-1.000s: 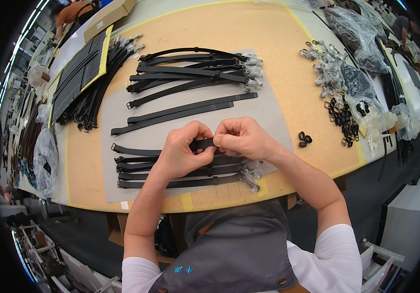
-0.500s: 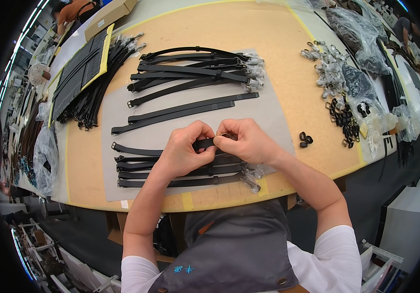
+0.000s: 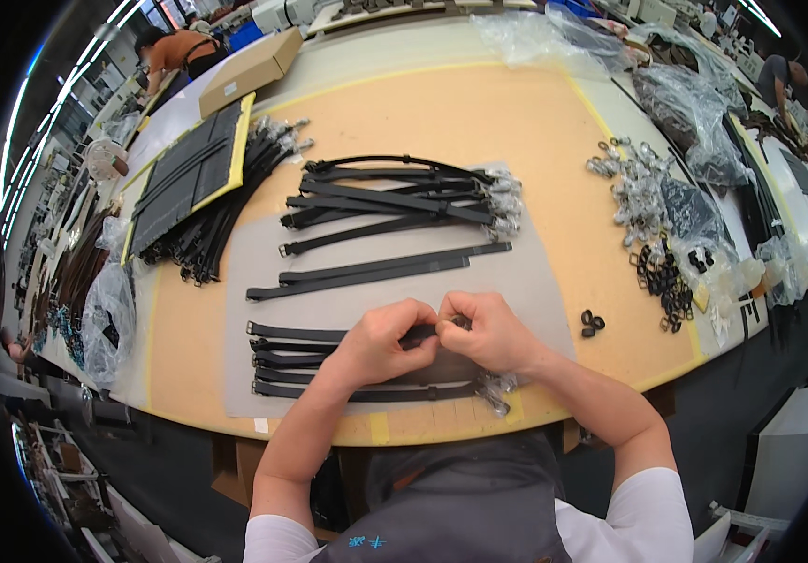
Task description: The person assembles black straps by attaching small black plastic buckles to the ends of the straps. They work at a table in a factory setting, picking up straps and buckles, inserting the buckle into the strap end, and stacking the finished items on a yellow foam board.
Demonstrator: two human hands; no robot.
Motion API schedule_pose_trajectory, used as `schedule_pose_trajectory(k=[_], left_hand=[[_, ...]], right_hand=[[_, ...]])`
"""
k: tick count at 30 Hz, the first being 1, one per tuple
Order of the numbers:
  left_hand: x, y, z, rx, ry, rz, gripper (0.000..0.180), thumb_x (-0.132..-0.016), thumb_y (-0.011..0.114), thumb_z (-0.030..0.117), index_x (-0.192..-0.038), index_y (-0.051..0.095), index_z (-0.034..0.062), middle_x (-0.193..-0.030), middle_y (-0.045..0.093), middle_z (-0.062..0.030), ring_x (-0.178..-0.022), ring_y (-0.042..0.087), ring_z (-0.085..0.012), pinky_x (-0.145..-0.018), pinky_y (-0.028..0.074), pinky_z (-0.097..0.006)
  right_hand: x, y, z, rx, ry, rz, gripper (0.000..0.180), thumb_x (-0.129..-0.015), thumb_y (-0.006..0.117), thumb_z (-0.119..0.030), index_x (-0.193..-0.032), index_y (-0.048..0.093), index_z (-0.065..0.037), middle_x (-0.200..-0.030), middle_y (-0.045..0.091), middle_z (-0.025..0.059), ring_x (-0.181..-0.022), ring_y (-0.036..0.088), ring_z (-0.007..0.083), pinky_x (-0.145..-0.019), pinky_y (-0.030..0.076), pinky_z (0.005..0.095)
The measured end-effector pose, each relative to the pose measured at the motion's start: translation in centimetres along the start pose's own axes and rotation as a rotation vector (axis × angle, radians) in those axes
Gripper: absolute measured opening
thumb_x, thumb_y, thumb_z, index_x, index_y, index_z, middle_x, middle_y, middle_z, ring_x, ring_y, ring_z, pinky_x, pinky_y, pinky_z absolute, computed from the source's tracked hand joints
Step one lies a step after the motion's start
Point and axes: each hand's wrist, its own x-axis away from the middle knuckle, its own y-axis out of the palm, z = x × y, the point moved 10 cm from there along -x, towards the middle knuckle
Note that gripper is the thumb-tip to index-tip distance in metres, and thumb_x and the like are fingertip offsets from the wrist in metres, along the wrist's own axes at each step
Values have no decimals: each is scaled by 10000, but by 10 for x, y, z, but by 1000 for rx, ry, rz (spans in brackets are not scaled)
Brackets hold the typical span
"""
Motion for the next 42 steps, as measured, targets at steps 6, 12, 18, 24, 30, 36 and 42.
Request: schedule_pose_trajectory(k=[6,12,18,24,30,36,42], left_hand=[[2,-5,9,-20,35,28,214,-802,806,47,-977,683,30,-801,692,-104,-667,686,-244,-602,552,-334],[3,-3,11,-63,58,21,205,-802,787,44,-975,677,30,-774,665,-101,-637,660,-242,-590,540,-341],[4,-1,7,41,-5,25,206,-823,792,28,-988,670,20,-808,694,-76,-689,672,-157,-613,550,-293],[5,2,-3,208,-131,-37,206,-856,807,32,-988,650,13,-867,723,-51,-776,664,-90,-642,545,-252],[7,4,-6,275,-112,-100,228,-858,817,53,-990,638,5,-897,742,-86,-812,708,-138,-719,573,-283],[4,-4,-2,264,-119,-63,213,-848,833,39,-953,649,22,-831,690,-15,-728,586,-49,-639,489,-236],[5,13,-16,278,-139,-140,218,-862,821,43,-977,638,14,-857,683,-29,-769,578,-77,-695,499,-256]], right_hand=[[1,9,7,-238,12,-164,203,-1022,731,-215,-965,677,-28,-814,643,-45,-744,531,22,-621,436,227],[1,3,-8,118,-80,-145,291,-1029,730,-316,-966,689,-35,-796,644,-35,-721,527,27,-624,442,238],[1,13,-2,-89,-72,-202,282,-1069,661,-258,-913,661,-23,-760,558,-58,-730,451,42,-634,386,245],[10,16,-27,-113,-188,-167,336,-1061,641,-198,-777,537,-51,-726,462,-65,-709,374,56,-606,327,276],[11,18,-16,-136,-164,-176,359,-1057,662,-255,-775,590,-43,-690,494,-61,-682,421,40,-590,341,267],[8,15,-3,-211,14,-278,341,-1044,665,-229,-772,566,-49,-708,475,-80,-696,402,38,-597,338,257],[6,15,-13,-64,-119,-211,272,-983,666,-145,-763,561,-24,-696,482,-55,-703,412,43,-607,361,270]])
